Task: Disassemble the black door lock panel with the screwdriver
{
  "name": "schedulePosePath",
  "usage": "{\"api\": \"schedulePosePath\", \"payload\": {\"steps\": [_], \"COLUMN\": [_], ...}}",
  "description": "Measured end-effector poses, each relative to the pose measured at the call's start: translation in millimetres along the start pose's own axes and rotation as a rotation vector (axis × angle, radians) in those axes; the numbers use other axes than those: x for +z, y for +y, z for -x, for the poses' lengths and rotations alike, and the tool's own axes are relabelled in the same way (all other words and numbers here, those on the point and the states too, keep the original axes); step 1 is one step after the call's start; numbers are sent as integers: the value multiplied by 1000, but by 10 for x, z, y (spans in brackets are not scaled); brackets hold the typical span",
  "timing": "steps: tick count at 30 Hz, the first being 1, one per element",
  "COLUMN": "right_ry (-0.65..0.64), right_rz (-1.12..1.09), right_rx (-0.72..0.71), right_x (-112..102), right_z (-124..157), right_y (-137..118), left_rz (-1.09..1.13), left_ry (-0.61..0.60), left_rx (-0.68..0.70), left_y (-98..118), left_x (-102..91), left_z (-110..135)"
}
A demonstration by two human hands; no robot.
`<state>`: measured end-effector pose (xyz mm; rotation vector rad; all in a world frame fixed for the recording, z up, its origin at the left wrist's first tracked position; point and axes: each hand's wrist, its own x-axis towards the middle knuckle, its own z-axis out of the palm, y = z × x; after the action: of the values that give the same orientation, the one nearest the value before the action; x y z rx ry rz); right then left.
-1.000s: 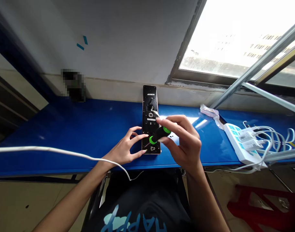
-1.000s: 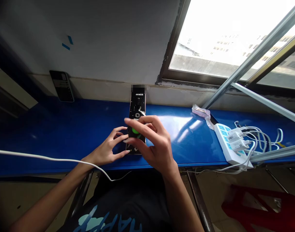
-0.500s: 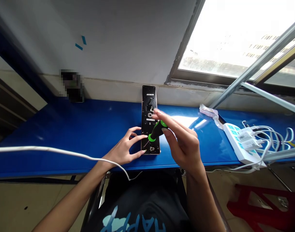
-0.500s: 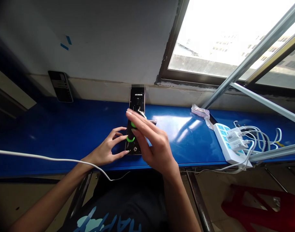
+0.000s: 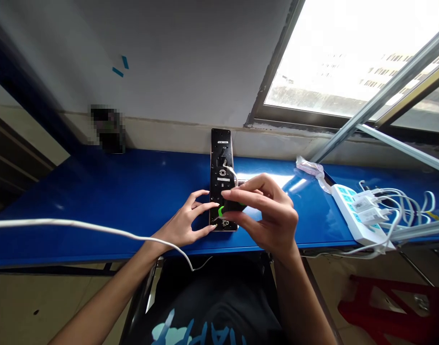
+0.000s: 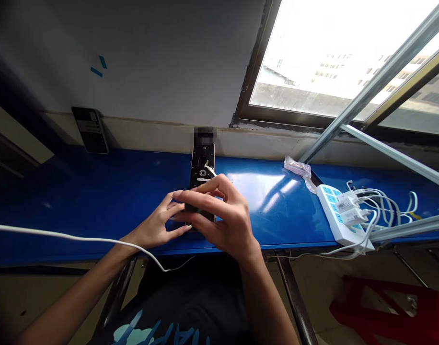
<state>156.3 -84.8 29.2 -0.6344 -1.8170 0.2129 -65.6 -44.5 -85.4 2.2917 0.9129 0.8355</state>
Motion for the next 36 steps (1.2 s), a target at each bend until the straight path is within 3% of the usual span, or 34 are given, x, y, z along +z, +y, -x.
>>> {"api": "schedulePosePath", "payload": {"steps": [2,6,13,19,25,31,36], "right_ry": [-3,-135,17,-169,31,-179,-49], "right_rz": [39,-62,104,-41,97,-76,47], "right_rx": [22,53,14,63,32,58,-13], "right_x": [15,24,35,17,22,-32,-28], "right_z": [-3,-4,-20,18,28,40,20], "right_y": [-1,-8,-24,-62,-34,-34,-78], "left_rz": [0,-18,-31,-50,-42,-26,-4], "left_ry": [1,-2,0,23,21,14,-3], "left_rx": [5,4,5,26,21,7,16], "left_y": [0,-3,-9,-5,-8,2,3], "left_x": [3,5,12,19,16,5,5], "left_z": [0,-3,-4,0,-5,-9,-12]}}
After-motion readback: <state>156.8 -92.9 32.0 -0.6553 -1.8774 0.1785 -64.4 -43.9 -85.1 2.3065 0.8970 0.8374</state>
